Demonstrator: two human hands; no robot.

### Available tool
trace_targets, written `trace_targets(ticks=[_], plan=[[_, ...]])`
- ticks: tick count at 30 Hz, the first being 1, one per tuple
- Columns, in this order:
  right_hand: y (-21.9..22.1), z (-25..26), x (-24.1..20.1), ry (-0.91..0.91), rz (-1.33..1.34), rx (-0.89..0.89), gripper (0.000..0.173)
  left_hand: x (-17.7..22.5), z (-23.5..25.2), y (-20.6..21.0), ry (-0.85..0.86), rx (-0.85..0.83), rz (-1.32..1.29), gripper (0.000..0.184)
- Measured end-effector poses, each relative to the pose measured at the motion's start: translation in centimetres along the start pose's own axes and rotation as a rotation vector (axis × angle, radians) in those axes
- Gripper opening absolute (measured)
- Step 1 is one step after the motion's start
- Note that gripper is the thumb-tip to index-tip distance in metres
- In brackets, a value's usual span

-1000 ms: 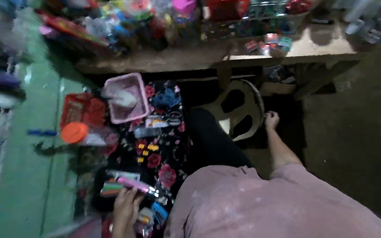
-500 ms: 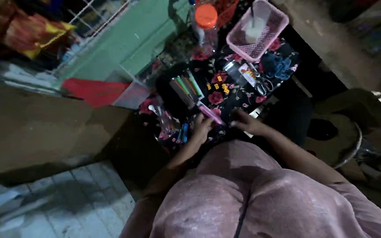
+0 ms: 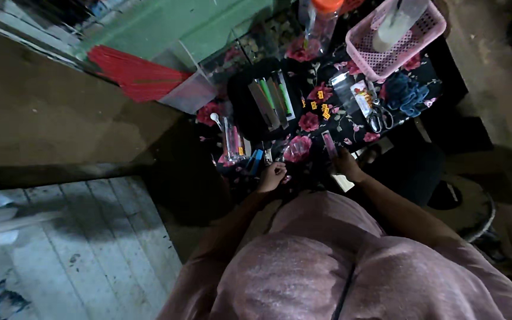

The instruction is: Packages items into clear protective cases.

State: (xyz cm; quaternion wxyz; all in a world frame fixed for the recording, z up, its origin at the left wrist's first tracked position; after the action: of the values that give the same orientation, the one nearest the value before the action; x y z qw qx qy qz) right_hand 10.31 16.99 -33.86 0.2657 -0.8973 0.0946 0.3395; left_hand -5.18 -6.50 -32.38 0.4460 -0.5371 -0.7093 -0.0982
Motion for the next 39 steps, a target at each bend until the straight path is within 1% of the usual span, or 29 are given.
trace_targets(ticks=[3,5,7,9,11,12,14,16,18,20,21,22,24,25,26,28,29,32,34,35,36,37,39], plan=[[-0.5,1.9,-0.7,-0.066,-0.006,0.073,0.046,-0.7,0.4,-0.3,-0.056,-0.001,-0.095,0.037],[-0.6,2.8,-0.7,-0.077,-0.038,0.061,0.045,-1.2,0.9,-0.1,-0.108,0.025,-0.208,0.042],[-0.6,3.5,-0.2,-0.083,-0.075,0.04,0.044,-1.3,1.6,0.4,-0.163,0.082,-0.388,0.05],[-1.6,3.9,-0.3,-0.113,-0.178,0.051,0.045,-1.2,2.6,1.3,-0.206,0.128,-0.63,0.06],[-4.5,3.8,-1.9,-0.143,-0.291,0.124,0.048,-1.0,3.3,1.8,-0.252,0.143,-0.78,0.067],[-6.7,4.1,-2.6,-0.172,-0.344,0.202,0.047,-0.7,3.6,1.9,-0.268,0.133,-0.818,0.067],[-11.8,4.8,-4.0,-0.205,-0.39,0.381,0.042,-0.3,4.2,2.0,-0.286,0.138,-0.87,0.062],[-16.6,6.1,-4.2,-0.2,-0.433,0.516,0.043,-0.4,4.9,2.1,-0.311,0.187,-0.896,0.056],[-20.1,7.8,-3.8,-0.163,-0.491,0.59,0.048,-0.3,5.5,2.2,-0.327,0.221,-0.898,0.055],[-22.1,10.3,-2.8,-0.121,-0.59,0.584,0.06,-0.3,5.8,2.0,-0.318,0.229,-0.858,0.056],[-22.6,11.6,-2.4,-0.101,-0.623,0.557,0.064,-0.1,6.0,1.7,-0.291,0.216,-0.792,0.056],[-22.9,12.7,-2.1,-0.088,-0.643,0.525,0.065,0.2,6.0,1.4,-0.253,0.2,-0.705,0.055],[-23.0,14.2,-1.9,-0.083,-0.651,0.471,0.055,1.2,5.7,1.1,-0.144,0.163,-0.536,0.052],[-23.0,14.7,-2.0,-0.078,-0.667,0.451,0.046,1.9,5.3,1.0,-0.077,0.121,-0.431,0.052],[-22.9,15.1,-2.3,-0.069,-0.675,0.424,0.041,2.8,4.7,1.0,-0.013,0.088,-0.324,0.054],[-23.2,15.9,-2.1,-0.078,-0.675,0.404,0.037,4.5,3.3,1.0,0.129,0.078,-0.154,0.052],[-23.5,16.3,-1.7,-0.098,-0.675,0.404,0.036,5.6,2.6,0.9,0.227,0.081,-0.085,0.051],[-24.4,16.0,-1.5,-0.103,-0.669,0.366,0.035,9.5,0.8,0.7,0.535,0.092,0.082,0.04],[-24.4,14.8,-2.3,-0.041,-0.71,0.33,0.033,11.9,-0.2,0.4,0.672,0.097,0.146,0.035],[-24.0,14.0,-2.9,-0.025,-0.73,0.313,0.038,12.9,-0.7,0.2,0.738,0.096,0.162,0.033],[-23.6,13.0,-3.9,-0.06,-0.724,0.307,0.044,13.8,-1.1,0.0,0.801,0.095,0.177,0.03],[-22.9,11.6,-5.3,-0.16,-0.687,0.314,0.046,14.7,-1.6,-0.2,0.861,0.1,0.191,0.028],[-20.5,7.4,-9.3,-0.396,-0.592,0.316,0.038,16.1,-2.5,-0.7,0.983,0.131,0.213,0.024]])
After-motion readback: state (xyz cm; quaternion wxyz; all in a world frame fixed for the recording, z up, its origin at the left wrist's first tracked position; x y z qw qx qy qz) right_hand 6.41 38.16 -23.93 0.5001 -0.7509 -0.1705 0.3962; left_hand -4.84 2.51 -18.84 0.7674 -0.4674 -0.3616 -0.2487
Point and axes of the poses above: each hand's wrist, its own z-axis towards the middle knuckle, its own y-axis out of the palm, x = y × z, the point moved 6 cm from there along z, towards the middle knuckle, and after that the axes turned 3 degrees about x, right-handed, at the moved point
